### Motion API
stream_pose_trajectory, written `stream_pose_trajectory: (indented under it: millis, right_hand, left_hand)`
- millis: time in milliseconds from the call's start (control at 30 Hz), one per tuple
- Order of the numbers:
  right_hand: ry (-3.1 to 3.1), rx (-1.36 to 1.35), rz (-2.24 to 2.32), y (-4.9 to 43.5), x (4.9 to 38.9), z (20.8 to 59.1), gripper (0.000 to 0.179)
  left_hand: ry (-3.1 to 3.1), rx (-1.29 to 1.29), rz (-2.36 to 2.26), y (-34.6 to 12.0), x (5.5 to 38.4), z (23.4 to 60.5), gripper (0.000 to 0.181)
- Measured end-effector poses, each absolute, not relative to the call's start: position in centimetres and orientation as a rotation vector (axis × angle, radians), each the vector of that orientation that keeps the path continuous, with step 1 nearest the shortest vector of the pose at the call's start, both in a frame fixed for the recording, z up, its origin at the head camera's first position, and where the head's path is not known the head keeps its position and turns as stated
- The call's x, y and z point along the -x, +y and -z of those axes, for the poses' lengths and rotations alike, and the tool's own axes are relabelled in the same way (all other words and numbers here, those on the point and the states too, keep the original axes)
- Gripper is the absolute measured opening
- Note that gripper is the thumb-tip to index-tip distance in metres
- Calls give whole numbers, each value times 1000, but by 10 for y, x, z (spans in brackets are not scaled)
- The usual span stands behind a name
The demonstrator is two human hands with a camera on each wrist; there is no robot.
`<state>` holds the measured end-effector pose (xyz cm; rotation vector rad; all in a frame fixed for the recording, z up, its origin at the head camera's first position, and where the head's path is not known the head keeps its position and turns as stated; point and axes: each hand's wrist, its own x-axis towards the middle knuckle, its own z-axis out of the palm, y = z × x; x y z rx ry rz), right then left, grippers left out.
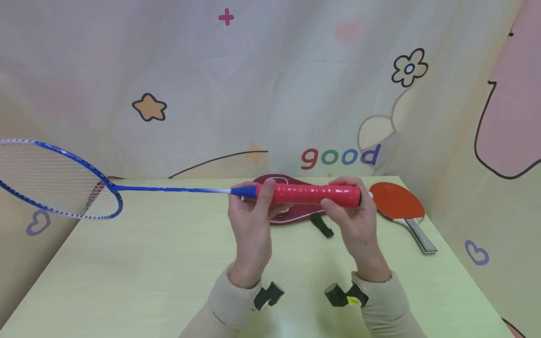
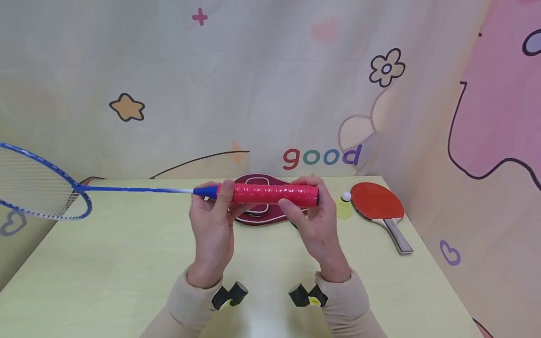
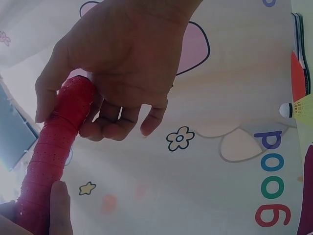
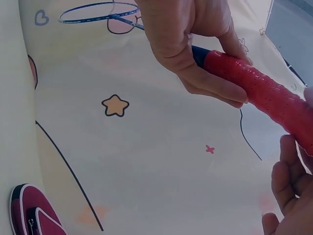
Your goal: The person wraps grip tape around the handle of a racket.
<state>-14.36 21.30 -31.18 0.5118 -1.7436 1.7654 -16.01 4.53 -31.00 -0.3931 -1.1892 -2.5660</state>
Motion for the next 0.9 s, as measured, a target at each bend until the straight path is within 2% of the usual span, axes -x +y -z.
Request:
stream_pose_trajectory:
  millis: [100,200,300,467,567,667,900]
  right_hand:
    - [-1820,-521,-1741,211,144,308,37]
    - [-1959,-519,-1586,214,141,300,45]
    - [-2097,-513,-1254,219,131,289,54]
    - [-2364,-498,-630,221,107,272,53]
    - [-2589,-501,-410,218,96,269,60]
    - [-2765,-500,-334,219,94,272,64]
    - [-2845,-550,-578,240,94,302,43]
  left_hand:
    - [-1214,385,2557,38,160,311,37]
    - [-1245,376,2554,32,162,313,37]
    - [-1279,392,2575,31,164,315,37]
    - [-1319,467,2652,36,159,323,35]
    - [-1338,530,2707,42,150,332,33]
    - [-1368,575,2789,48,141,341,31]
    - [-1752,564,2873,48,125,356,39]
